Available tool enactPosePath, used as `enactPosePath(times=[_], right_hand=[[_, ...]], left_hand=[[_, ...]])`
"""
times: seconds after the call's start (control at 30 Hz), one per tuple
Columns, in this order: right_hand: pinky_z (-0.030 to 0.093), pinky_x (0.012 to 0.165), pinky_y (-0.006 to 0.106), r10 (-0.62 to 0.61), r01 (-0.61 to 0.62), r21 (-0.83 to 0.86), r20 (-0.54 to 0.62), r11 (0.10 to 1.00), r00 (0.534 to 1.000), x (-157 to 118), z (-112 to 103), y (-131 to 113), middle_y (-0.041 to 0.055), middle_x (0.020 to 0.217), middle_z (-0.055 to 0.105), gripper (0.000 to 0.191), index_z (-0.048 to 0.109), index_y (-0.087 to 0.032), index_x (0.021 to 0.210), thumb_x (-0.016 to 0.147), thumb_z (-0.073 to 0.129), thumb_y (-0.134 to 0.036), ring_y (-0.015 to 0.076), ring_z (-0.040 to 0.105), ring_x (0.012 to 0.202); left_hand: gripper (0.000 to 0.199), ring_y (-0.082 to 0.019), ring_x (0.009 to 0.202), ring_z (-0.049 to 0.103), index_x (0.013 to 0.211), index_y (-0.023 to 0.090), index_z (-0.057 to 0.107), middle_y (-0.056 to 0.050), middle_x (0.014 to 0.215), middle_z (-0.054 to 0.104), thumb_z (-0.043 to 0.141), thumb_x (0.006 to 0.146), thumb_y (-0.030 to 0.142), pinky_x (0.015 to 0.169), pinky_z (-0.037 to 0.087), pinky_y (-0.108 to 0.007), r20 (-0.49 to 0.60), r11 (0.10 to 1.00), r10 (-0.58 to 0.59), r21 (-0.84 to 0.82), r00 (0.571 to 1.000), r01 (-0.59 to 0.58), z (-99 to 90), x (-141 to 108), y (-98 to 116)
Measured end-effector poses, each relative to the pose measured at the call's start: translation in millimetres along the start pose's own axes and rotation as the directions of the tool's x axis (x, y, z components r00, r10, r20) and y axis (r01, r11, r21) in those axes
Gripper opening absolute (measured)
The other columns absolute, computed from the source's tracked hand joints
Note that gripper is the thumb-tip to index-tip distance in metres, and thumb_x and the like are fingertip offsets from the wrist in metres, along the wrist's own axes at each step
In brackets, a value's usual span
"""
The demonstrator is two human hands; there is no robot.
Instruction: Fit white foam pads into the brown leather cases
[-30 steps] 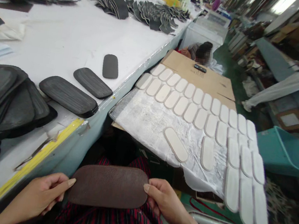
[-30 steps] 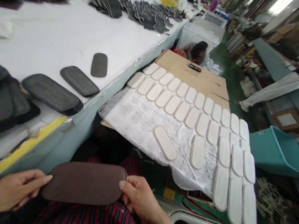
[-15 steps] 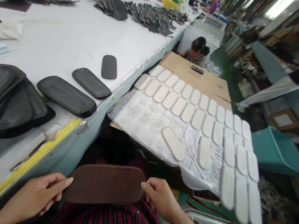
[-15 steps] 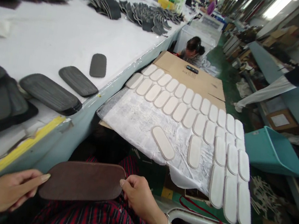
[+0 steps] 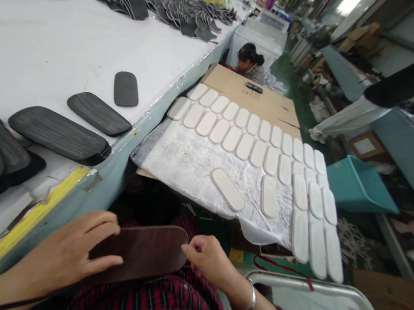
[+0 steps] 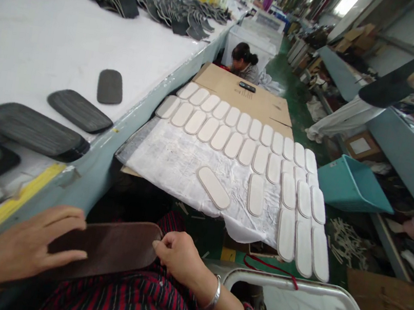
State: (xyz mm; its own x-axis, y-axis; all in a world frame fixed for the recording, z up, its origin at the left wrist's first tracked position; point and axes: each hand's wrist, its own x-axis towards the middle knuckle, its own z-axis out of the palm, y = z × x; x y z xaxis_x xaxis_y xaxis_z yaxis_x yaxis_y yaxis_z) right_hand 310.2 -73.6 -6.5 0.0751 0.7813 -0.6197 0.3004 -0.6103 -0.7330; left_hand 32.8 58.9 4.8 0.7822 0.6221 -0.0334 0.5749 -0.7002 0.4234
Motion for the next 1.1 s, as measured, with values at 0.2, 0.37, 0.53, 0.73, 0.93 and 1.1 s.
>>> enactPosePath(times=[0.2,0.37,0.53,0.73,0.93,1.1], right_hand=[[0.029,0.031,0.015,-0.007,0.006,0.046,0.015,0.999,1.0,-1,-2,2,-0.0023,0.048,0.052,0.034,0.051,-0.016,0.06,0.084,0.048,-0.039,0.0066,0.043,0.034],[0.028,0.031,0.014,-0.013,0.009,0.119,0.027,0.993,1.0,-6,0,10,-0.0018,0.048,0.054,0.032,0.052,-0.015,0.06,0.085,0.047,-0.036,0.0058,0.042,0.032],[0.028,0.032,0.014,-0.032,0.031,0.148,0.006,0.989,0.999,-6,7,17,-0.0023,0.049,0.053,0.032,0.052,-0.016,0.061,0.084,0.049,-0.037,0.006,0.043,0.033],[0.029,0.032,0.015,-0.062,0.065,0.056,-0.061,0.996,0.996,-8,10,14,-0.0025,0.049,0.053,0.034,0.054,-0.016,0.062,0.085,0.048,-0.04,0.0064,0.044,0.034],[0.03,0.035,0.016,-0.068,0.067,-0.038,-0.031,0.997,0.997,-8,5,8,-0.0023,0.051,0.054,0.033,0.054,-0.016,0.063,0.086,0.046,-0.039,0.0071,0.046,0.036],[0.027,0.043,0.02,-0.234,0.208,-0.266,-0.067,0.941,0.97,-2,-4,4,-0.0026,0.05,0.051,0.033,0.054,-0.016,0.058,0.083,0.053,-0.037,0.007,0.043,0.044]], left_hand=[[0.055,-0.03,0.118,0.045,0.096,0.019,0.056,-0.012,0.131,0.049,0.073,0.056,0.053,0.099,0.039,-0.045,0.146,0.944,0.327,-0.019,0.934,-0.328,25.0,44,62],[0.05,-0.029,0.118,0.046,0.1,0.017,0.056,-0.014,0.131,0.049,0.073,0.061,0.041,0.1,0.037,-0.045,0.106,0.96,0.271,0.034,0.957,-0.276,38.6,42,81],[0.04,-0.028,0.12,0.045,0.101,0.018,0.057,-0.013,0.132,0.048,0.069,0.066,0.034,0.103,0.033,-0.046,0.064,0.962,0.244,0.112,0.968,-0.25,40.3,37,92],[0.046,-0.029,0.117,0.048,0.106,0.018,0.057,-0.013,0.128,0.052,0.068,0.065,0.034,0.1,0.038,-0.046,0.037,0.971,0.204,0.122,0.978,-0.207,42.7,35,92],[0.057,-0.03,0.115,0.049,0.117,0.019,0.052,-0.013,0.128,0.052,0.068,0.064,0.034,0.098,0.039,-0.048,0.052,0.963,0.215,0.155,0.975,-0.22,44.2,39,89],[0.061,-0.029,0.121,0.045,0.12,0.023,0.05,-0.01,0.135,0.047,0.069,0.064,0.038,0.101,0.034,-0.049,0.126,0.956,0.231,0.156,0.965,-0.249,46.7,41,87]])
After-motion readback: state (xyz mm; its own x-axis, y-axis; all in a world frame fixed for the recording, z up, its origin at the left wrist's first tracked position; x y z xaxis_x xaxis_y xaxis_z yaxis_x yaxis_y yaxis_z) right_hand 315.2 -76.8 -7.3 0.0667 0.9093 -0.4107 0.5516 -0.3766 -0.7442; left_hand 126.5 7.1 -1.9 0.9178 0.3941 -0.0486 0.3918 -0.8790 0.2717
